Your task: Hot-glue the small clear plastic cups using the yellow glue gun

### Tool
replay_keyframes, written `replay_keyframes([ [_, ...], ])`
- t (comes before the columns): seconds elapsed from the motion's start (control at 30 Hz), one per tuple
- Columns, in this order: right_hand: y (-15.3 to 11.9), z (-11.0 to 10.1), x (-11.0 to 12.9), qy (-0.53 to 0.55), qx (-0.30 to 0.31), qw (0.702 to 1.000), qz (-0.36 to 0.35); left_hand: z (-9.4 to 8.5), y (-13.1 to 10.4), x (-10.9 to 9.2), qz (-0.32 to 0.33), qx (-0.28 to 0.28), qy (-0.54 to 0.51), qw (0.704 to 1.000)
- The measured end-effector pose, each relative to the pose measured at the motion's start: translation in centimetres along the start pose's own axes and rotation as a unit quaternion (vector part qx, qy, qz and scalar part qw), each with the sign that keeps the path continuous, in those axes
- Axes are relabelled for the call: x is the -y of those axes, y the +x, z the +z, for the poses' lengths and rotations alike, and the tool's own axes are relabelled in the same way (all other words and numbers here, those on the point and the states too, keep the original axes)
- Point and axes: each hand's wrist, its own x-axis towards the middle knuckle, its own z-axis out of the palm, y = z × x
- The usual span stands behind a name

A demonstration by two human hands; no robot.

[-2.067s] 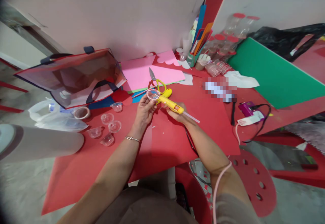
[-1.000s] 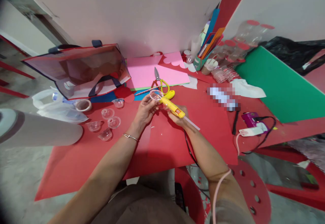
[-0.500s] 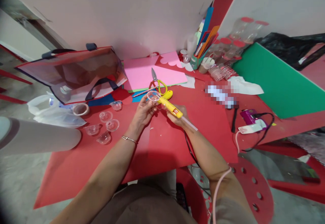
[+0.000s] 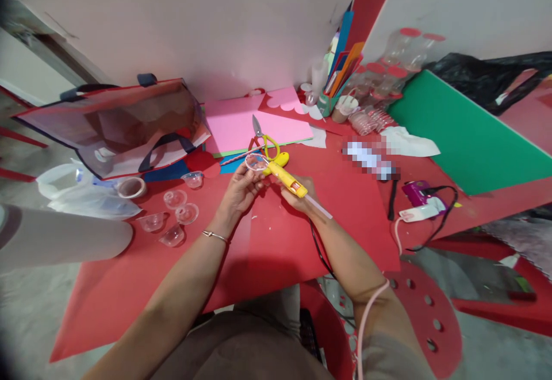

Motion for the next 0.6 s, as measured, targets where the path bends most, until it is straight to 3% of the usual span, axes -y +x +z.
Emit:
replay_keyframes([
  [0.17, -0.07, 0.04, 0.48, 0.028, 0.053, 0.997, -0.039, 0.33, -0.05, -0.18, 0.008, 0.000, -0.005, 1.000],
  [0.4, 0.01, -0.17, 0.05, -0.020, 0.021, 1.000, -0.003, 0.20, 0.04, -0.14, 0.006, -0.001, -0.007, 1.000],
  [0.6, -0.23, 0.09, 0.00, -0.007, 0.052, 0.995, -0.081, 0.29, 0.04, -0.03, 0.010, -0.013, -0.011, 1.000],
])
